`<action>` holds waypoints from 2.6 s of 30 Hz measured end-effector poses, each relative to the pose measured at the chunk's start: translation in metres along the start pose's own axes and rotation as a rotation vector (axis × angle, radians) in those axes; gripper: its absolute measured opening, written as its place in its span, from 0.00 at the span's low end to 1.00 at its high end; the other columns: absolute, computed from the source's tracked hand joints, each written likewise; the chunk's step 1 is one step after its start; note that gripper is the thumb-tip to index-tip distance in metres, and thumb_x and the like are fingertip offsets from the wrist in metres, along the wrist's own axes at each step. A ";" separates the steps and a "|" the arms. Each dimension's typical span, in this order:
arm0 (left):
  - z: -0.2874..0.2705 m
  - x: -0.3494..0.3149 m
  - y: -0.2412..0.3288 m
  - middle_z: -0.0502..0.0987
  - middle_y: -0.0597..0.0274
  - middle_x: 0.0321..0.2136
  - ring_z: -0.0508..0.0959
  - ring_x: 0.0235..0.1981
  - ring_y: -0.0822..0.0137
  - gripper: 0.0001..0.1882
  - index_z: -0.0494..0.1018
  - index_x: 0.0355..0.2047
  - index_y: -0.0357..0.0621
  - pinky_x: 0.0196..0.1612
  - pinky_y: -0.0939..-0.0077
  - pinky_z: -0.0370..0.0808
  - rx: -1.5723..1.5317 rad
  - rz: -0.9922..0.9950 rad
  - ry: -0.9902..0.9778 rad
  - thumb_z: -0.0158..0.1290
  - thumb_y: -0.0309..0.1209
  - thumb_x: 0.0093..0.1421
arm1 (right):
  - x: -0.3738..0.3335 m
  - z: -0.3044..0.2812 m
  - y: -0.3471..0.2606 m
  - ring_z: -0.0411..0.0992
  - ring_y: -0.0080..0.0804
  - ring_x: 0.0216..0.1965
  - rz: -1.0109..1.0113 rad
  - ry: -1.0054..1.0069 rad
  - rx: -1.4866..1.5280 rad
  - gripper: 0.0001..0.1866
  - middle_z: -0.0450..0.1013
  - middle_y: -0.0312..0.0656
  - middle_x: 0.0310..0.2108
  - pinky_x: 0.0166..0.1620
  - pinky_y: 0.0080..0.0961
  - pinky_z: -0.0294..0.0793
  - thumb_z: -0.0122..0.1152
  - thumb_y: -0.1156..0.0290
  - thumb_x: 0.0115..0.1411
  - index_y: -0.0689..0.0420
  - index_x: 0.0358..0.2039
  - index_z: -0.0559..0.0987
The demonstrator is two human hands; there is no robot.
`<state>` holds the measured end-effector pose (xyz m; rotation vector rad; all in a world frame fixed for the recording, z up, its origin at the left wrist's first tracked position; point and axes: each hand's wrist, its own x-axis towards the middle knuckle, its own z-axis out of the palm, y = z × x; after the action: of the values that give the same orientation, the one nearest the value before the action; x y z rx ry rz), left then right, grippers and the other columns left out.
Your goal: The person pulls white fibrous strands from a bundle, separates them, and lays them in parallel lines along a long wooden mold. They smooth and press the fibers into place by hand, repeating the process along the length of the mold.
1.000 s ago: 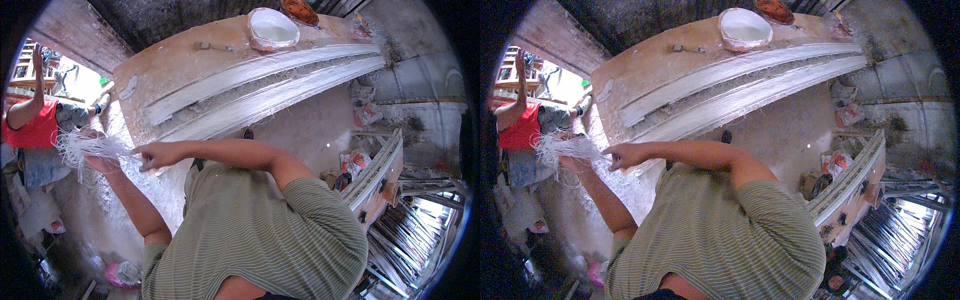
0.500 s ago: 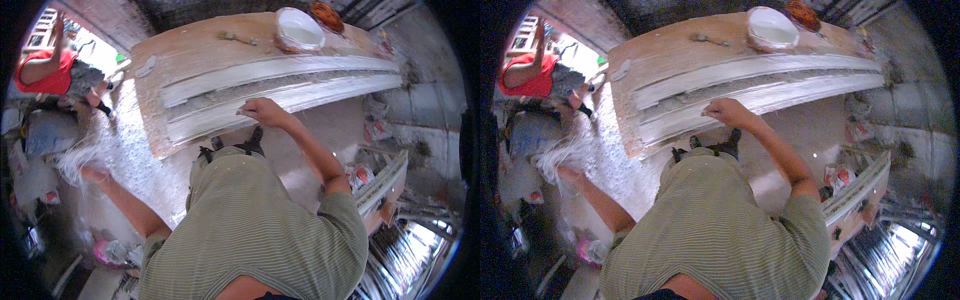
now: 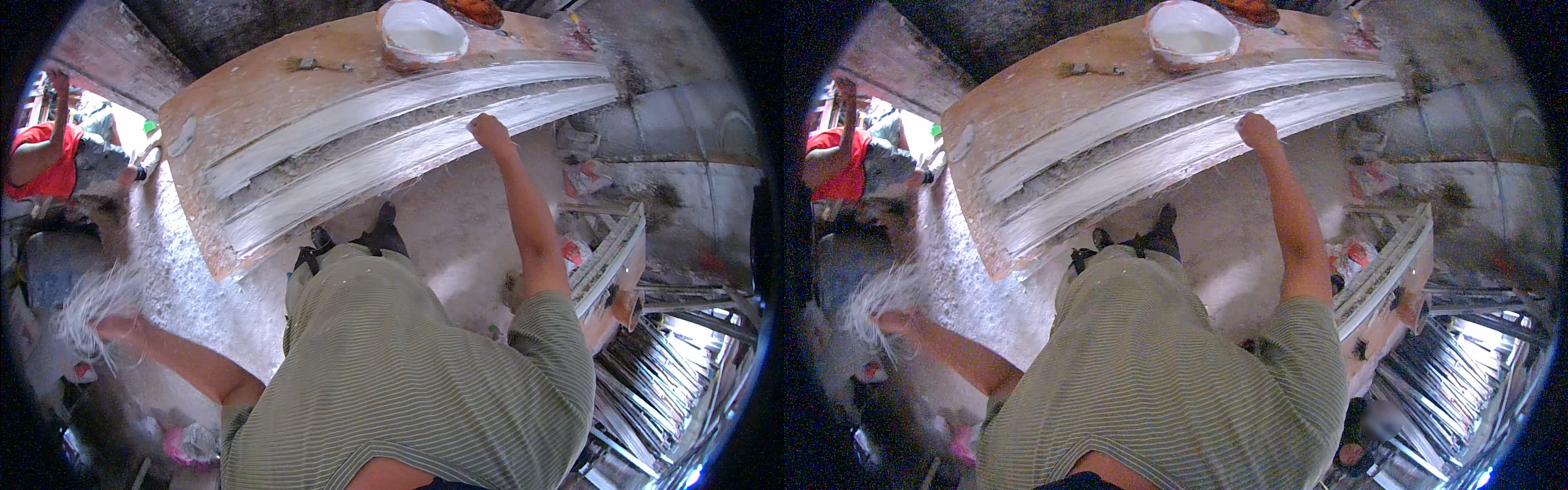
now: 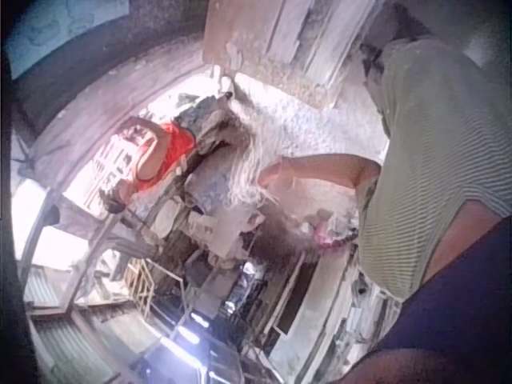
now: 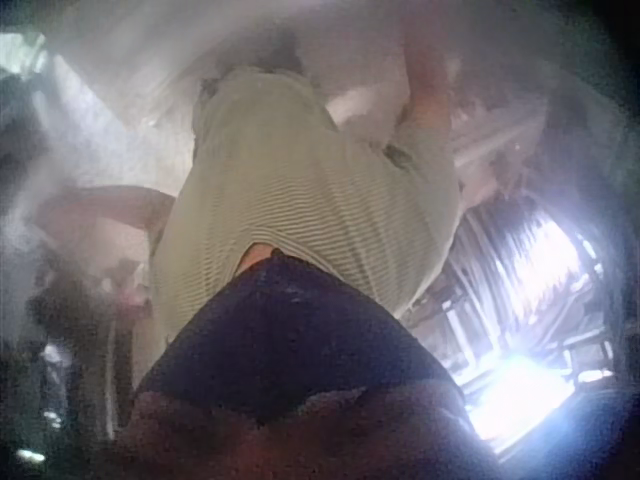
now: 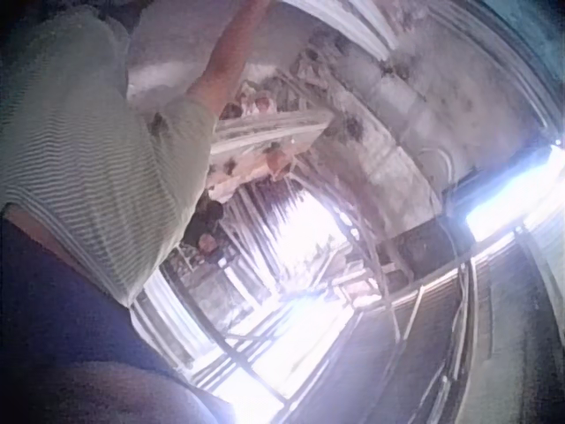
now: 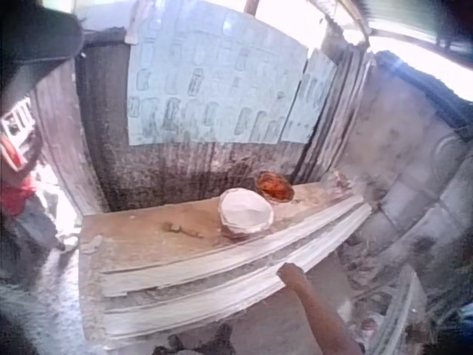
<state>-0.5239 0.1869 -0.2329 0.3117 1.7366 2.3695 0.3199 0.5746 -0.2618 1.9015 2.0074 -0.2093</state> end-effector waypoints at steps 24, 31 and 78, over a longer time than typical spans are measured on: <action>0.174 -0.106 -0.036 0.77 0.48 0.46 0.76 0.46 0.54 0.16 0.73 0.48 0.34 0.53 0.61 0.70 1.414 0.748 -0.449 0.45 0.27 0.63 | -0.183 -0.040 -0.381 0.61 0.19 0.21 -1.036 -0.853 1.352 0.20 0.68 0.29 0.20 0.24 0.22 0.63 0.59 0.55 0.65 0.57 0.48 0.81; 0.138 -0.092 -0.046 0.76 0.45 0.50 0.76 0.49 0.51 0.17 0.71 0.51 0.32 0.57 0.61 0.71 0.955 0.391 -0.493 0.46 0.22 0.61 | -0.138 -0.030 -0.250 0.56 0.16 0.20 -0.708 -0.553 1.363 0.19 0.64 0.28 0.19 0.25 0.20 0.61 0.54 0.52 0.68 0.51 0.46 0.84; 0.581 -0.668 -0.180 0.75 0.58 0.34 0.74 0.36 0.65 0.11 0.72 0.42 0.44 0.40 0.69 0.70 -0.662 -0.563 -0.590 0.47 0.37 0.67 | 0.073 -0.053 0.329 0.79 0.45 0.36 -0.773 -0.003 0.585 0.17 0.79 0.43 0.37 0.42 0.44 0.76 0.57 0.51 0.62 0.43 0.47 0.81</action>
<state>0.2841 0.5904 -0.2730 0.3121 0.6207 1.9913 0.6344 0.6880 -0.1927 1.2476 2.7949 -1.0896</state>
